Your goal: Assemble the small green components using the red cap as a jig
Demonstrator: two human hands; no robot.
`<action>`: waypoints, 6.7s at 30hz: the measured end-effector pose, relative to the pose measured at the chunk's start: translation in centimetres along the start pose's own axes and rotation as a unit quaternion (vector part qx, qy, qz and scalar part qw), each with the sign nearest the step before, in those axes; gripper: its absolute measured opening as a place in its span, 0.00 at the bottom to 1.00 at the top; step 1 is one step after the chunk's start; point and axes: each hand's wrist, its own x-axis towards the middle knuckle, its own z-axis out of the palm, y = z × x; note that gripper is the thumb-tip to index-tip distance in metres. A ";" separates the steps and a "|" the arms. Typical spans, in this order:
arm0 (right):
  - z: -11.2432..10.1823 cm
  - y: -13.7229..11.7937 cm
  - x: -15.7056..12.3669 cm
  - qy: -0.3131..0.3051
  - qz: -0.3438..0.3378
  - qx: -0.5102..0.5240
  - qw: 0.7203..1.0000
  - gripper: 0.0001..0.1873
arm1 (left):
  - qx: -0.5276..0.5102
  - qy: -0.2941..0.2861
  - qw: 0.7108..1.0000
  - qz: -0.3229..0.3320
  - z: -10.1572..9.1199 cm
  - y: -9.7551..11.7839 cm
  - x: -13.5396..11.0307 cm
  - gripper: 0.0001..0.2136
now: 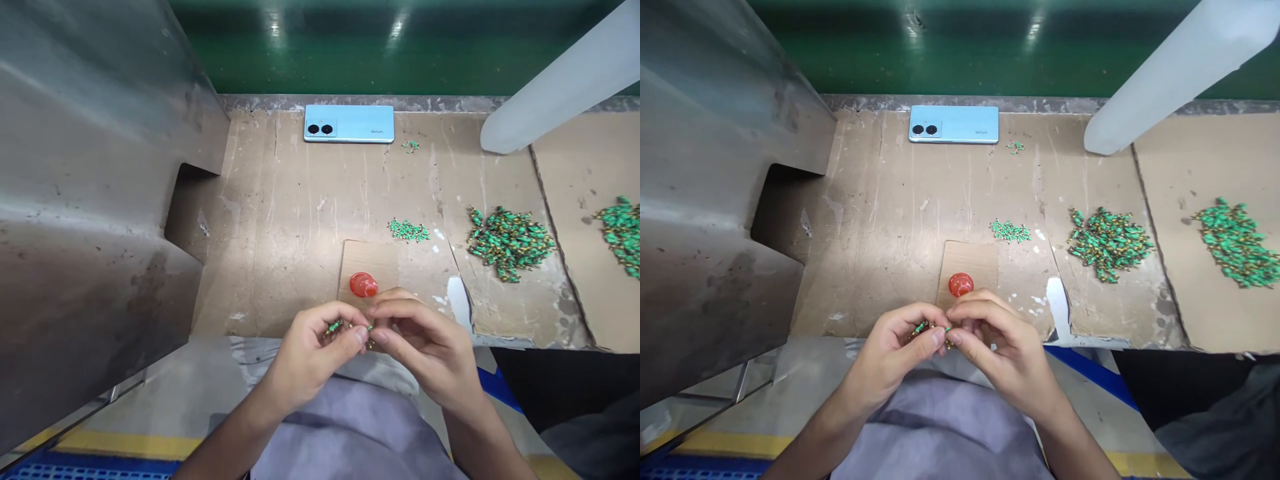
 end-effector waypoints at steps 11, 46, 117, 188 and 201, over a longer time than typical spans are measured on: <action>0.5 -0.4 -0.8 0.050 -0.004 -0.014 0.999 0.07 | 0.025 0.022 0.999 0.009 0.2 -0.2 -0.1 0.09; -0.3 -1.8 -1.2 -0.008 -0.041 -0.207 0.977 0.09 | 0.220 0.063 0.970 0.082 0.9 0.0 -0.6 0.06; -1.5 3.7 0.7 0.101 -0.108 -0.246 0.958 0.08 | -0.211 0.029 0.976 -0.036 -1.6 -1.4 0.7 0.14; 0.3 -1.2 -0.8 -0.022 -0.003 -0.088 0.996 0.07 | -0.049 0.038 0.993 0.096 -0.8 -1.9 0.2 0.05; 0.1 -1.4 -0.6 -0.039 0.021 -0.057 0.997 0.06 | -0.053 -0.009 0.985 0.162 -1.0 -2.6 0.7 0.07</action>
